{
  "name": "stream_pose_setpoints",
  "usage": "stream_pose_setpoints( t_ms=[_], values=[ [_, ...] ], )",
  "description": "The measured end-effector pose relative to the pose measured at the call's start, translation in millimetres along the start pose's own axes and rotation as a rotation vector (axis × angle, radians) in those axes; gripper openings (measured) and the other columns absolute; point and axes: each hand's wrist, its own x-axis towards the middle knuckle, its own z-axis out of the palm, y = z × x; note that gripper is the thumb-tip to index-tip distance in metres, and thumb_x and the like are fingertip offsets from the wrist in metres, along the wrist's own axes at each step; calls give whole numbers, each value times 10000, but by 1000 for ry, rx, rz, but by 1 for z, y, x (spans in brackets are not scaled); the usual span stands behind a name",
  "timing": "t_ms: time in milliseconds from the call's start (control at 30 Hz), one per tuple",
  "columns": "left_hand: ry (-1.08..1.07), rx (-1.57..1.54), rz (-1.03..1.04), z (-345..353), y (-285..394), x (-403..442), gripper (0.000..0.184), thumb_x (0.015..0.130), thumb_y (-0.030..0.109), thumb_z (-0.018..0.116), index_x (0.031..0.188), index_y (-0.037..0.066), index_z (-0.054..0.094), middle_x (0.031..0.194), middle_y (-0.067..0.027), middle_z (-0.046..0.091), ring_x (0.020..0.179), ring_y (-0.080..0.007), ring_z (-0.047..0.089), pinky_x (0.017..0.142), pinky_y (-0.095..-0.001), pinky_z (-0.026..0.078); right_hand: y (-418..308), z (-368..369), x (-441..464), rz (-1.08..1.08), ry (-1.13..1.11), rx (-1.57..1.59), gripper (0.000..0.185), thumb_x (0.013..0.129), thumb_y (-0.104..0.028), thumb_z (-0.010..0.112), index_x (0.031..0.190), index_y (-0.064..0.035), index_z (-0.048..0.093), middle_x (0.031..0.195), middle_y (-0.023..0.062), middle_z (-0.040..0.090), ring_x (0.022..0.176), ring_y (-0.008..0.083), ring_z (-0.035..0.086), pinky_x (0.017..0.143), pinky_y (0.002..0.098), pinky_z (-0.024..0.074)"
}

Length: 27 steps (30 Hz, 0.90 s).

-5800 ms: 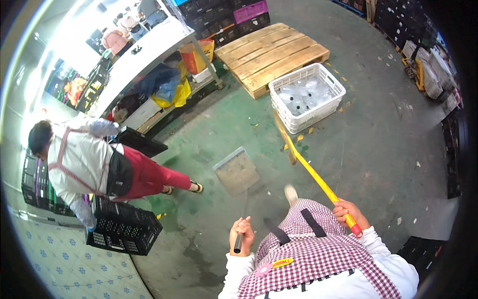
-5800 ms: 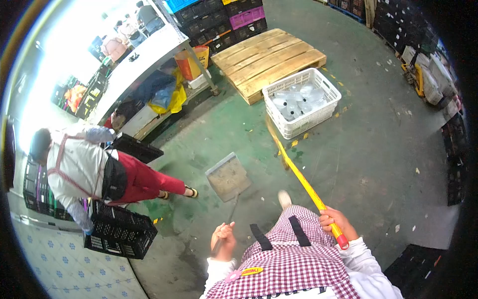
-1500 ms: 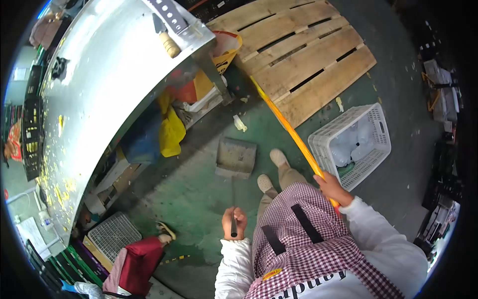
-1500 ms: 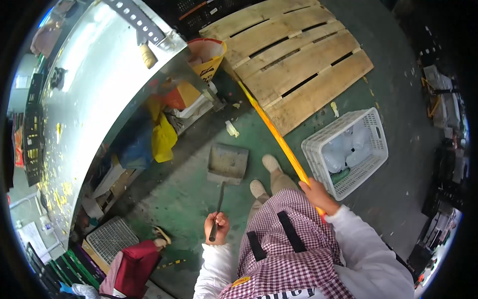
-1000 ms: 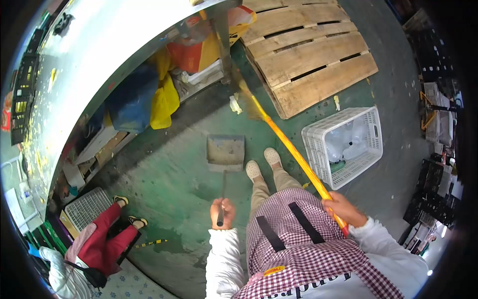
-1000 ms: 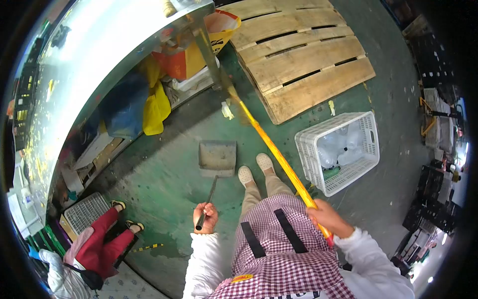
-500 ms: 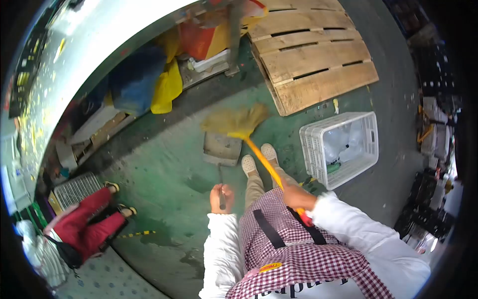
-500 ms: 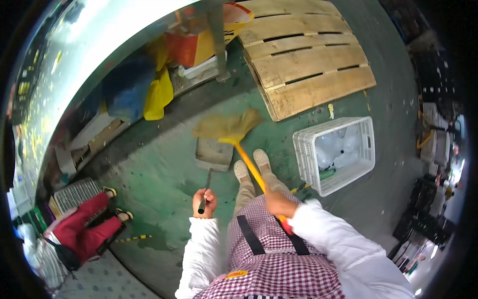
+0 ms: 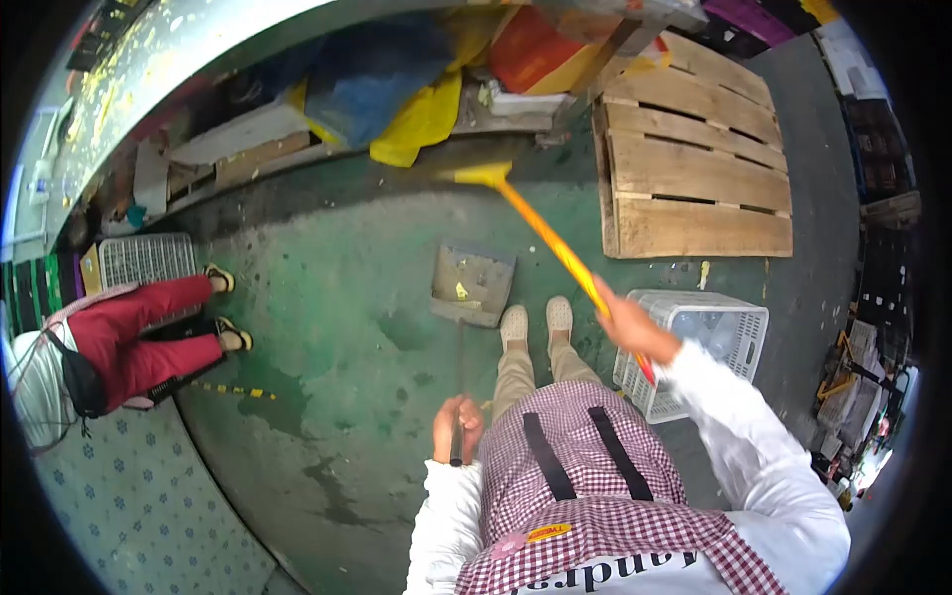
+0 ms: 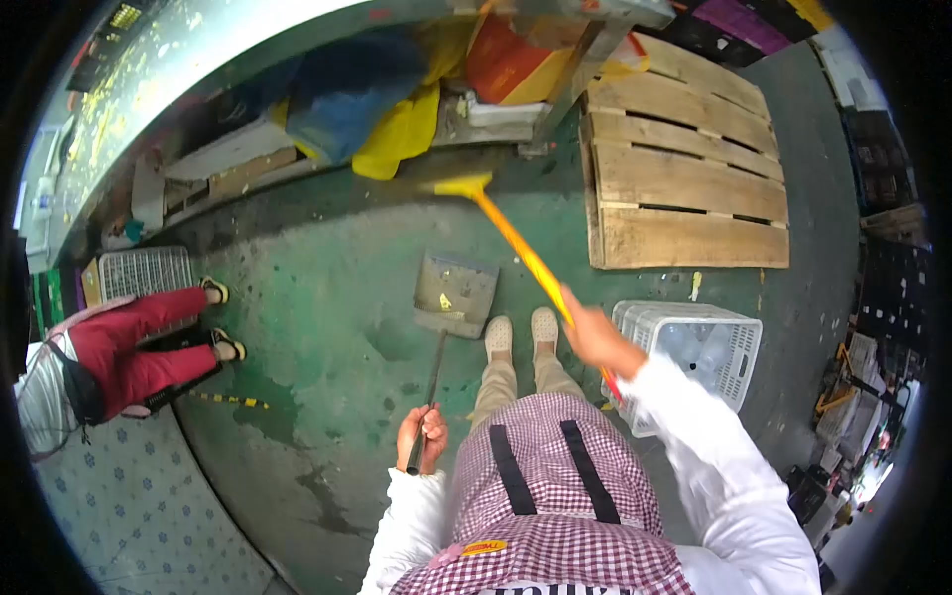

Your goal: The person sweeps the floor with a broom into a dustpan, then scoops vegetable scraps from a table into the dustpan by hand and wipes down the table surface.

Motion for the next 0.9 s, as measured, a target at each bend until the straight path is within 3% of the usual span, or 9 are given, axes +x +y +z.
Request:
stream_pose_setpoints(
  t_ms=[100,167,267,400,500,667,767,800,900],
  values=[
    [60,-28,-12,-18,5,-26,194,872,117,417,938,-59,464,597,-30,447,438,-95,377,388,-221,301,-25,13,87,66,21,78,605,800,-122,488,1343,-20,241,785,287,578,715,426,576,620,482,457],
    [101,6,6,-32,9,-29,169,874,124,419,916,-31,468,592,-23,439,430,-91,363,377,-225,290,-33,42,79,148,-34,84,613,798,-117,478,1347,-17,226,781,286,580,717,423,579,621,478,458],
    [250,211,-46,-29,10,-21,182,875,129,415,705,63,408,568,-7,407,417,-90,344,342,-231,248,2,87,20,189,-153,28,673,793,-96,448,1379,-37,123,794,289,586,715,407,594,615,456,470],
    [175,308,-129,-36,33,-12,150,880,129,400,742,74,385,574,-3,406,401,-89,339,337,-231,243,4,71,-94,219,-381,193,646,820,-151,508,1386,-137,197,830,261,599,622,353,605,581,402,483],
    [204,175,-96,-51,50,-5,136,863,109,439,746,101,370,581,-9,390,417,-99,333,353,-244,249,10,31,-151,-42,-334,278,608,829,-165,537,1371,-103,267,1131,240,543,990,322,573,854,346,437],
    [150,185,-87,-59,70,-27,124,880,132,410,779,60,417,581,-12,407,419,-96,352,360,-238,275,-24,-17,-194,278,-314,308,610,831,-164,537,1374,-106,265,1220,224,493,1109,324,508,933,336,387],
    [215,282,-86,-59,77,-50,163,891,154,392,773,48,430,566,0,402,407,-92,345,355,-233,277,-48,-27,-161,637,-242,384,644,827,-119,513,1393,-146,206,886,184,614,548,225,599,518,336,510],
    [265,364,-102,-61,78,-51,175,894,159,390,753,58,416,561,3,395,404,-93,337,357,-237,275,-8,1,-152,594,-189,431,668,825,-107,494,1404,-172,168,654,94,556,379,137,476,348,298,429],
    [365,403,-68,-62,70,-40,198,893,174,395,721,76,387,542,6,372,401,-97,321,356,-246,262,-24,36,-125,629,-247,577,666,826,-110,484,1405,-174,162,579,52,504,397,137,481,357,292,426]
  ],
)
